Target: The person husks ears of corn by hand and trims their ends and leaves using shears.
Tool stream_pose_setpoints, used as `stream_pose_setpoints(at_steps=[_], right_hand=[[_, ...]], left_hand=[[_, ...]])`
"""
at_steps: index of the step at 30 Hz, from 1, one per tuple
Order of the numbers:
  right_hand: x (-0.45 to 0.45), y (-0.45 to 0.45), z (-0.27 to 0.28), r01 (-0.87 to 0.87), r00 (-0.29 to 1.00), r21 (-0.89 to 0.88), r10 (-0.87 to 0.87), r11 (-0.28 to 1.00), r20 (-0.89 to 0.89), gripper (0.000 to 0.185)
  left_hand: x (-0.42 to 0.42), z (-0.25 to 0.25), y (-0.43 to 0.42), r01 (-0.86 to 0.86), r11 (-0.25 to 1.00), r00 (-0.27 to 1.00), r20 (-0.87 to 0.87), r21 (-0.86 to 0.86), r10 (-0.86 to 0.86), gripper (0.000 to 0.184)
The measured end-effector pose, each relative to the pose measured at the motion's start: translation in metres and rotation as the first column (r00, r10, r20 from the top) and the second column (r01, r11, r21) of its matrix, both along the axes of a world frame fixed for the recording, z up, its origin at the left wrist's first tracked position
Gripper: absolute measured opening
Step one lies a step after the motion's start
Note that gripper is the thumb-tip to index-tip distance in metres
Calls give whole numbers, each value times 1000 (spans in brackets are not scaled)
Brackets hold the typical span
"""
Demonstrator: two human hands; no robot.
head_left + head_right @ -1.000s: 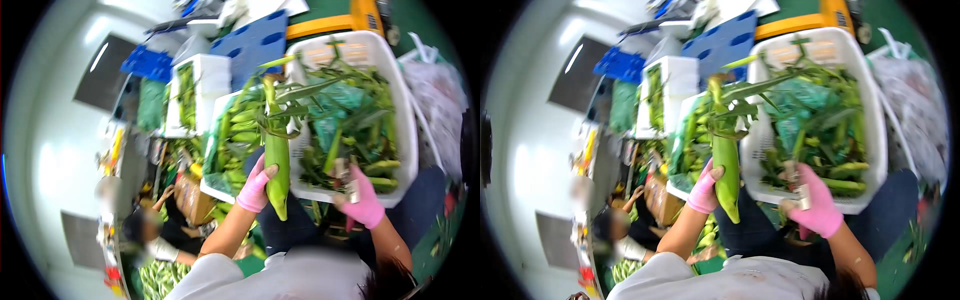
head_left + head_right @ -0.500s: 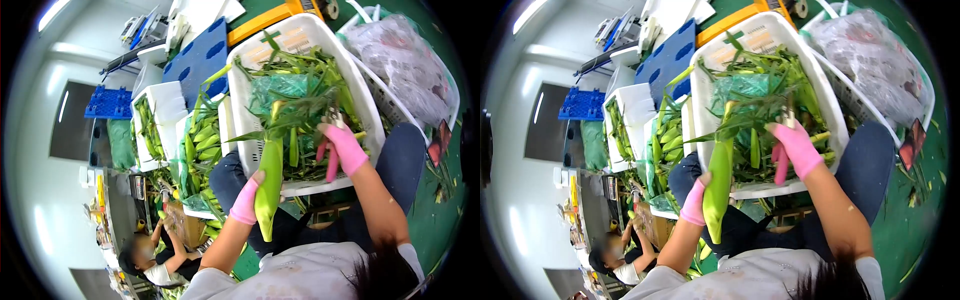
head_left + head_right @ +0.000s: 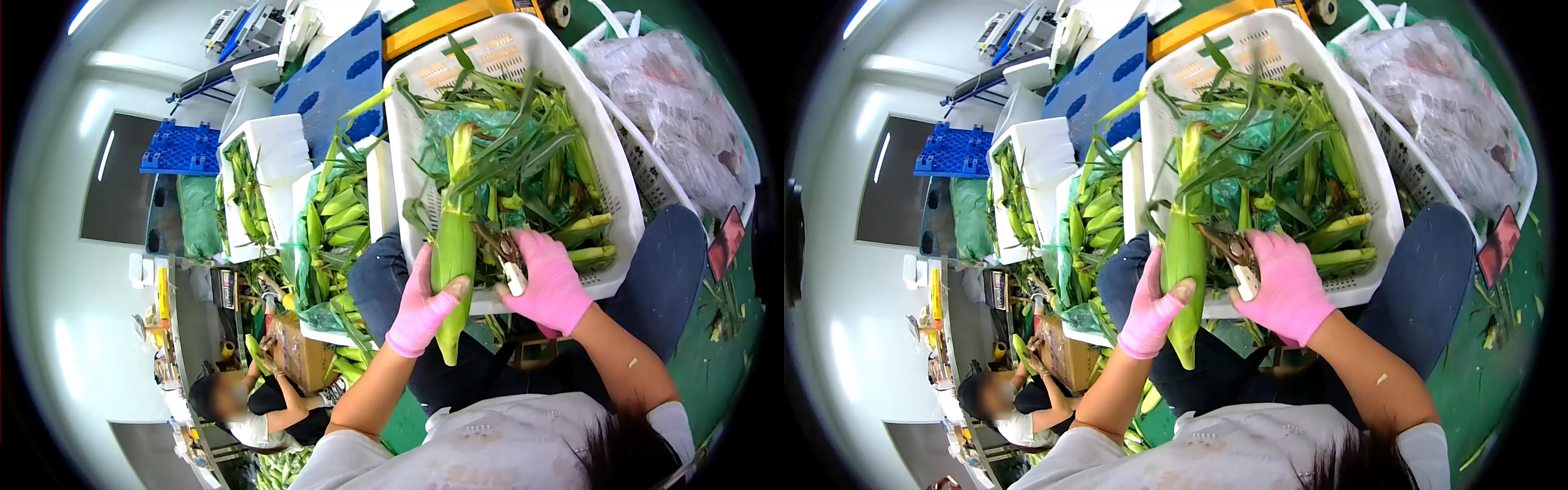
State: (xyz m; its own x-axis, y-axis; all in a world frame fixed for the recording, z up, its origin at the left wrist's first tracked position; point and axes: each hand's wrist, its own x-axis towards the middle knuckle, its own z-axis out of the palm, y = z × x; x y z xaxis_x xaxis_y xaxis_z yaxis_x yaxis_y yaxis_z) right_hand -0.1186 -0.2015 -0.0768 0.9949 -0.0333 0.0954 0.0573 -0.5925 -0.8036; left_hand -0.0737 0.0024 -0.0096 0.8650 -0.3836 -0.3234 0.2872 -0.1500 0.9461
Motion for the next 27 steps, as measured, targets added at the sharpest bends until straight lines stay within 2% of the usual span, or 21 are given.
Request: stream_pose_setpoints(at_steps=[5,7,9,10,11,13,14,15,16,17,18,19,20,22,23,24,25,27], right_hand=[[3,5,5,159,977,-233,-119,959,178,77],[5,10,4,209,962,-239,-156,948,224,75],[7,12,1,246,951,-224,-191,943,242,72],[9,9,6,229,961,-248,-178,941,213,68],[12,5,4,223,954,-268,-154,937,256,61],[11,1,6,116,993,-101,-116,988,7,44],[9,1,3,112,989,362,-66,925,-136,35],[8,2,0,140,972,741,51,657,-229,26],[7,-8,16,204,928,889,208,411,-309,24],[3,-17,28,285,864,864,278,415,-419,32],[4,-17,23,222,869,852,300,473,-393,35],[4,-17,15,167,871,833,318,527,-375,38],[3,-13,0,25,932,799,274,601,-235,55],[4,-11,2,-17,966,725,199,689,-167,68],[4,-12,1,-30,977,681,165,732,-134,75],[6,-13,-8,-91,989,563,140,821,-44,89],[7,-25,12,-144,972,540,222,829,-81,82],[10,-39,27,-208,915,383,318,900,-250,79]], left_hand=[[-6,-3,-1,-43,999,997,66,25,41,85],[-8,-10,1,-13,996,994,108,88,3,87],[-14,-19,1,19,987,971,230,161,-56,87],[-15,-22,2,30,977,955,282,212,-91,86],[-16,-24,3,39,964,935,332,262,-128,86],[-10,-22,4,-26,976,943,328,217,-48,87],[-7,-21,5,-48,982,954,300,182,-9,89],[-3,-18,7,-76,986,960,279,146,32,90],[0,-12,7,-72,986,950,312,152,21,89],[2,-3,7,-67,985,940,341,162,8,88],[3,3,8,-60,983,931,364,174,-8,87],[5,2,13,-55,965,897,438,257,-66,87],[8,-2,20,-49,940,857,498,337,-134,87],[12,-2,32,-45,832,769,550,553,-324,89],[16,1,35,27,822,776,507,569,-376,90],[19,5,39,97,806,779,459,584,-427,90],[23,9,41,166,785,777,411,596,-476,91],[37,15,50,288,801,788,346,524,-509,88]])
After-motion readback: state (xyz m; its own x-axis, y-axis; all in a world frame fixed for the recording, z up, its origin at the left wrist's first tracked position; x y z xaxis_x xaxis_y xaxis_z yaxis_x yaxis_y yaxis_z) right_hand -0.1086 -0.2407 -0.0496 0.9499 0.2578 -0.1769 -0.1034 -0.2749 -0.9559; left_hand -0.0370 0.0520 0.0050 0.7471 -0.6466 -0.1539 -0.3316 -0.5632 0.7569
